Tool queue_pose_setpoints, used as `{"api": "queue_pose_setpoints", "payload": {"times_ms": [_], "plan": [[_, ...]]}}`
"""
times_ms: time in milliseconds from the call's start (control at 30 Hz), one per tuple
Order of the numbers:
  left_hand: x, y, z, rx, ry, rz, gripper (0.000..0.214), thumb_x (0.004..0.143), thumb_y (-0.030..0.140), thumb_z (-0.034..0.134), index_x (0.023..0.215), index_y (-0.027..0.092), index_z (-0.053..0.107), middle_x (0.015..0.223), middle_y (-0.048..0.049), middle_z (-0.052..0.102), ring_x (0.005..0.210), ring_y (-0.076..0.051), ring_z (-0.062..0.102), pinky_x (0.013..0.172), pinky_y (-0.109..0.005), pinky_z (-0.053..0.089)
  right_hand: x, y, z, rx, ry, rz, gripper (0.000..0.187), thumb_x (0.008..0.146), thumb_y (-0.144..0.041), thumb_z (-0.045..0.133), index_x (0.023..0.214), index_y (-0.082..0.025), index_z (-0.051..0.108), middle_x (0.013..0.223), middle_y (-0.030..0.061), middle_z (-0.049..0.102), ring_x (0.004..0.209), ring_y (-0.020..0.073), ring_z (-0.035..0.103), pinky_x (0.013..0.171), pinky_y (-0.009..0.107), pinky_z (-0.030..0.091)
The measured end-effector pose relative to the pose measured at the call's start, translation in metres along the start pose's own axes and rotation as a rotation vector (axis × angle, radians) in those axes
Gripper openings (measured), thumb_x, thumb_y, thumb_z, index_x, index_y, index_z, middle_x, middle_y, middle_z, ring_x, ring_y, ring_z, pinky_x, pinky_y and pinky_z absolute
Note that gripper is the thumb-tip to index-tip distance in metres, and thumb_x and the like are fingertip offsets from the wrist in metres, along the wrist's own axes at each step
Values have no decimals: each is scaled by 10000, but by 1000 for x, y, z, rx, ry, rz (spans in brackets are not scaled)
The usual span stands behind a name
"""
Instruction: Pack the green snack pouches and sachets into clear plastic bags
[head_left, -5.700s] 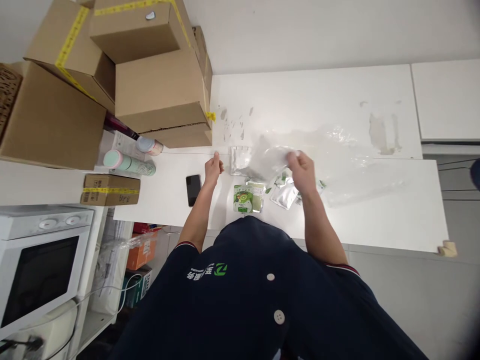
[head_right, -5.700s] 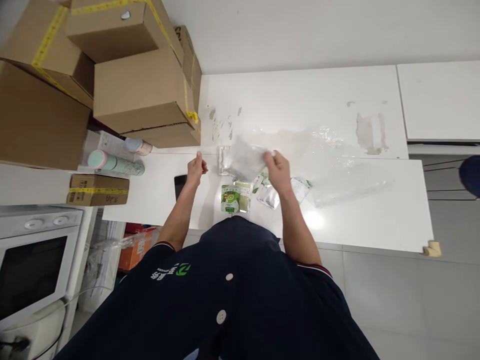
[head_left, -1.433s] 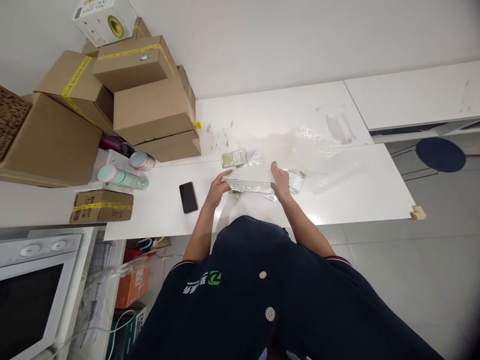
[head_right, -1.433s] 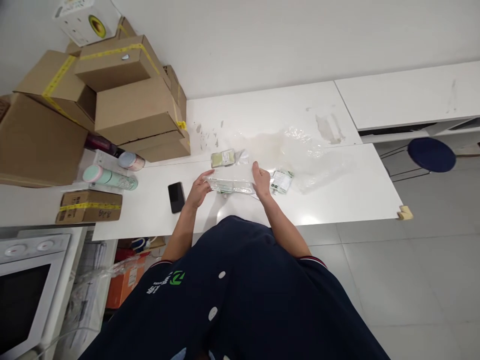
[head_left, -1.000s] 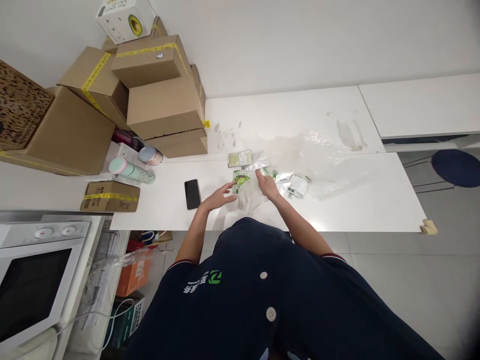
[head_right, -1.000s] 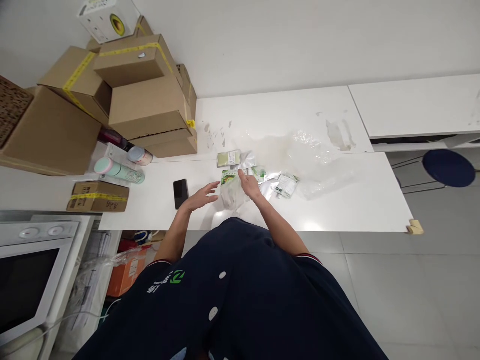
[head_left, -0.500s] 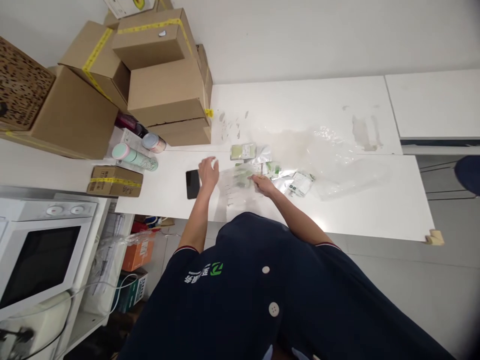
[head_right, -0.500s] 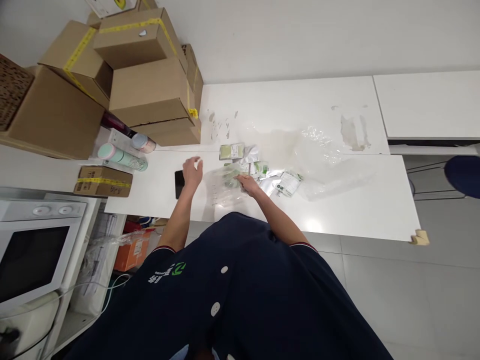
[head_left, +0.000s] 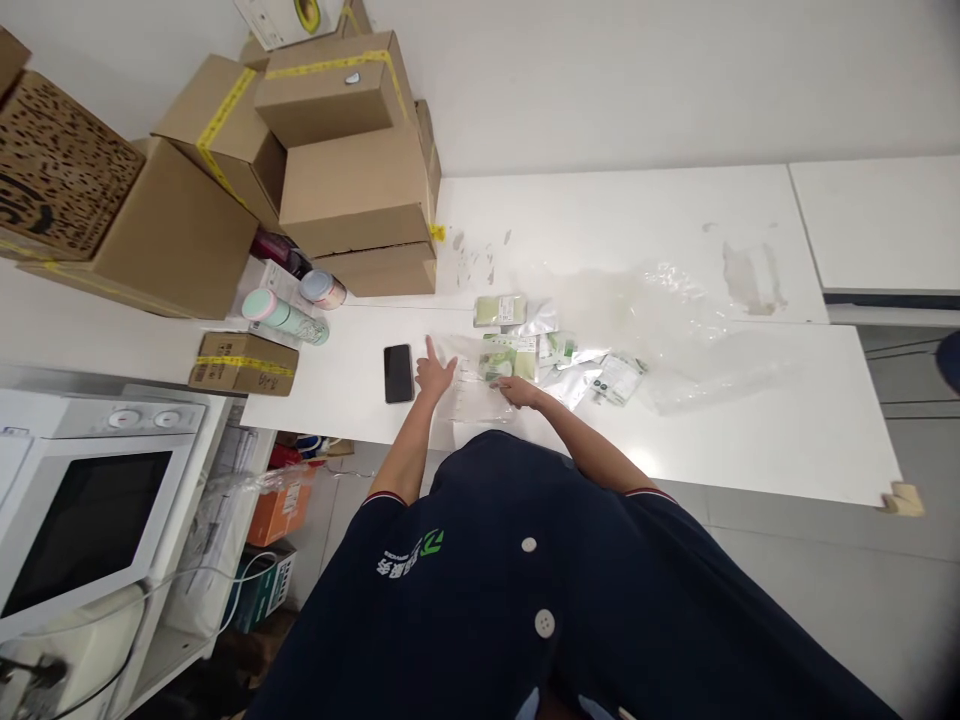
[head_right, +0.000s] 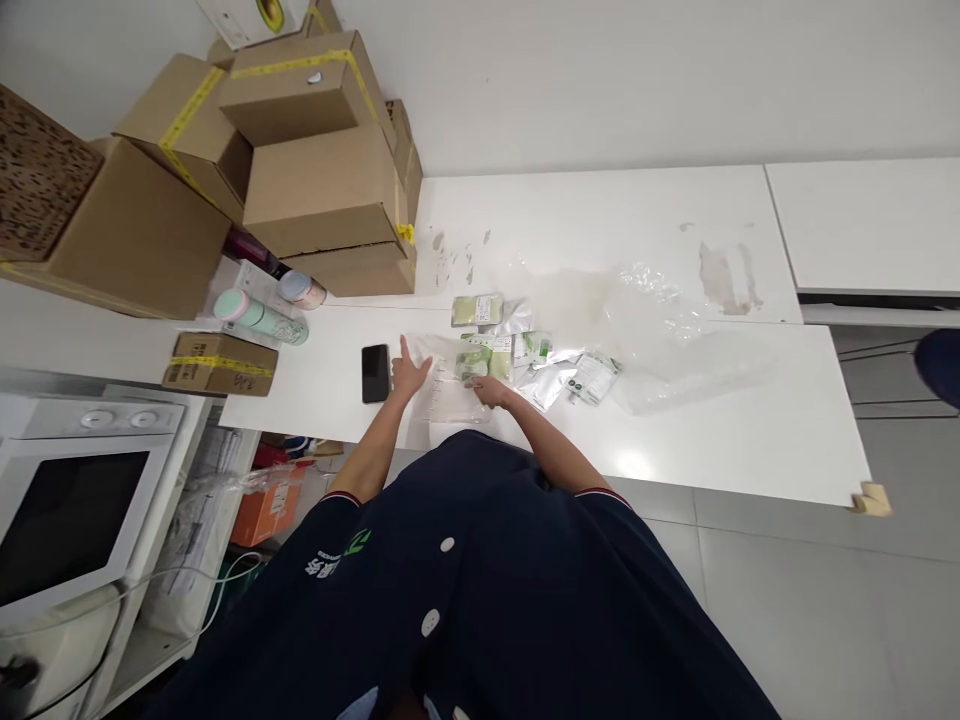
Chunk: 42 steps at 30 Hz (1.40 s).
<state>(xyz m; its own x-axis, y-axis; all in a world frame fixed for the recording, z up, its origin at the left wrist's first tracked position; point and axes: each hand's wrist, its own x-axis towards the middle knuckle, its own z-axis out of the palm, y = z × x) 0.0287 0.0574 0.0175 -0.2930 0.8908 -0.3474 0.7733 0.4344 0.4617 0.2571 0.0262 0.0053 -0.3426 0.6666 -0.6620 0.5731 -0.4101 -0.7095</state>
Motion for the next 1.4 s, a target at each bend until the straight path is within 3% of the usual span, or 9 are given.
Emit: {"api": "queue_pose_setpoints", "payload": {"times_ms": [133, 300, 467, 633, 767, 933, 1067, 1233, 1400], "plan": [[40, 7, -18, -409, 29, -28, 809, 916, 512, 429, 1546, 184, 40, 1145, -128, 630, 943, -210, 641, 879, -343, 446, -3, 0, -14, 5, -48, 30, 396, 869, -381, 565, 1220, -212, 636, 815, 73, 690, 535, 132, 555, 536, 249, 481], [17, -18, 4, -132, -81, 117, 373, 890, 288, 469, 1214, 193, 626, 1146, -106, 619, 1056, -209, 577, 976, -338, 410, 9, 1, -26, -203, 153, -80, 483, 822, -175, 572, 1302, -221, 594, 1284, 132, 575, 929, 241, 629, 825, 324, 494], [-39, -35, 37, 149, -269, 185, 498, 783, 331, 631, 1274, 258, 600, 1303, -120, 474, 1207, -300, 456, 1002, -401, 391, 32, -3, -6, -174, 473, 98, 428, 836, -233, 565, 1244, -106, 561, 1164, 170, 630, 1049, 297, 586, 868, 350, 457], [-50, -32, 38, 272, -288, 243, 621, 773, 414, 653, 1367, 330, 495, 1339, -113, 396, 1198, -335, 416, 943, -439, 418, 45, -7, 9, 57, 678, 229, 522, 737, -312, 674, 1198, -100, 552, 1109, 143, 653, 962, 247, 610, 792, 300, 468], [-55, -37, 35, 361, -295, 341, 644, 798, 424, 641, 1403, 318, 446, 1403, -124, 364, 1242, -341, 391, 974, -455, 398, 30, 1, -21, 114, 659, 106, 307, 782, -346, 586, 981, -125, 664, 928, 91, 686, 850, 223, 622, 741, 292, 466], [-76, -56, 40, 404, -297, 477, 725, 790, 446, 659, 1438, 272, 385, 1533, -126, 272, 1391, -354, 250, 1092, -486, 295, -18, -1, -66, -26, 877, -173, 307, 888, -334, 421, 969, -161, 662, 882, 75, 674, 810, 205, 581, 751, 307, 445], [-92, -72, 48, 340, -238, 523, 569, 868, 364, 545, 1409, 233, 427, 1494, -135, 360, 1420, -312, 243, 1138, -490, 246, -26, -19, -67, -18, 633, -365, 277, 902, -370, 459, 1003, -197, 650, 875, 37, 671, 757, 173, 573, 694, 269, 439], [-98, -84, 54, 240, -197, 508, 398, 906, 256, 431, 1286, 197, 533, 1392, -146, 462, 1359, -271, 353, 1132, -465, 288, 19, -28, -25, -150, 141, -377, 155, 835, -293, 585, 877, -191, 694, 853, 14, 684, 756, 159, 584, 686, 238, 431], [-97, -88, 54, 263, -179, 549, 301, 919, 209, 394, 1138, 206, 600, 1305, -137, 518, 1314, -252, 398, 1108, -462, 334, 51, -17, -3, -439, 176, -244, 121, 819, -204, 618, 872, -164, 719, 861, 74, 706, 802, 197, 596, 701, 256, 411]]}}
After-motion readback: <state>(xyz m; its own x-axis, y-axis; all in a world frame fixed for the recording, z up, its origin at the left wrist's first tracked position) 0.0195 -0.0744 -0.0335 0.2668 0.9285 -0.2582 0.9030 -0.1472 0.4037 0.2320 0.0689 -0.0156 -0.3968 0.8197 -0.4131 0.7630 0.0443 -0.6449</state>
